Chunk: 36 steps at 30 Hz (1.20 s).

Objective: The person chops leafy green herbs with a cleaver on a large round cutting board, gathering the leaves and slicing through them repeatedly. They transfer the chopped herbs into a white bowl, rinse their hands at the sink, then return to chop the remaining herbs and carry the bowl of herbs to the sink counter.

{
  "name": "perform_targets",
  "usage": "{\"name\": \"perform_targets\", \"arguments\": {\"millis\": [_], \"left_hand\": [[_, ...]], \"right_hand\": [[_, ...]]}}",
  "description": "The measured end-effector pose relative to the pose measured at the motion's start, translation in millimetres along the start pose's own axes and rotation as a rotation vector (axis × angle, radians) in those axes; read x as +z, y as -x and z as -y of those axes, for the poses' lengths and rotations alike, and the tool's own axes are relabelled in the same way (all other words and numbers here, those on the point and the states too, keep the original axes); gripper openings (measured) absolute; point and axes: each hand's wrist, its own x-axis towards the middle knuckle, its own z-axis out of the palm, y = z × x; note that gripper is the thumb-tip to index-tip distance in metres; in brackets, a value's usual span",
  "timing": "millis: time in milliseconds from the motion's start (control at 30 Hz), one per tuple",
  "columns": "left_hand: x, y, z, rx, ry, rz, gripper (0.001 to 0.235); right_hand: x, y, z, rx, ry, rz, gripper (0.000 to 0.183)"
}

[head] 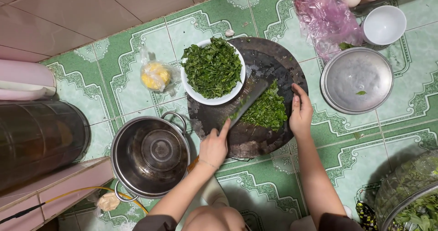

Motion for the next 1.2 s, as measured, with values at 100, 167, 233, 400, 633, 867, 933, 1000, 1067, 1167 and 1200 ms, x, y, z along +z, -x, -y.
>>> {"name": "perform_targets", "arguments": {"millis": [100,167,233,400,633,867,933,1000,1067,1167,1200], "left_hand": [[8.8,-24.1,-1.8,-0.002,-0.026,-0.036,0.073],[13.2,-30.4,-1.6,0.047,-0.037,-0.023,0.074],[12.4,-29.5,-3.5,0.096,-0.048,-0.01,0.075],[-30.6,-15.2,-13.8,0.167,-0.096,-0.127,0.062],[-53.5,10.0,-17.4,0.134,0.002,-0.097,0.031],[-49.0,25.5,-19.1,0.139,-0.004,-0.134,0.023],[-52.3,25.4,-19.5,0.14,-0.012,-0.127,0.022],[-56.8,27.1,-19.9,0.144,-0.001,-0.107,0.026],[-53.3,30.2,-18.1,0.143,-0.01,-0.126,0.03],[-54.0,32.9,-16.0,0.144,-0.015,-0.13,0.028],[-55.2,34.1,-15.1,0.139,-0.012,-0.114,0.023]], "right_hand": [[-1.9,0.3,-7.7,0.04,-0.098,-0.001,0.036],[-5.6,0.6,-6.1,0.057,-0.1,-0.003,0.036],[-11.5,3.3,-7.1,0.074,-0.101,-0.005,0.035],[-19.7,17.7,16.8,-0.172,0.277,-0.148,0.032],[27.5,98.7,51.7,-0.664,0.661,0.321,0.06],[60.8,115.7,60.0,-0.63,0.642,0.595,0.079],[64.1,113.1,58.7,-0.622,0.638,0.613,0.08],[65.6,110.9,58.1,-0.634,0.649,0.629,0.082],[66.4,107.8,59.7,-0.624,0.656,0.624,0.083],[63.7,101.7,60.5,-0.583,0.688,0.598,0.084],[62.5,99.8,60.4,-0.555,0.708,0.582,0.084]]}}
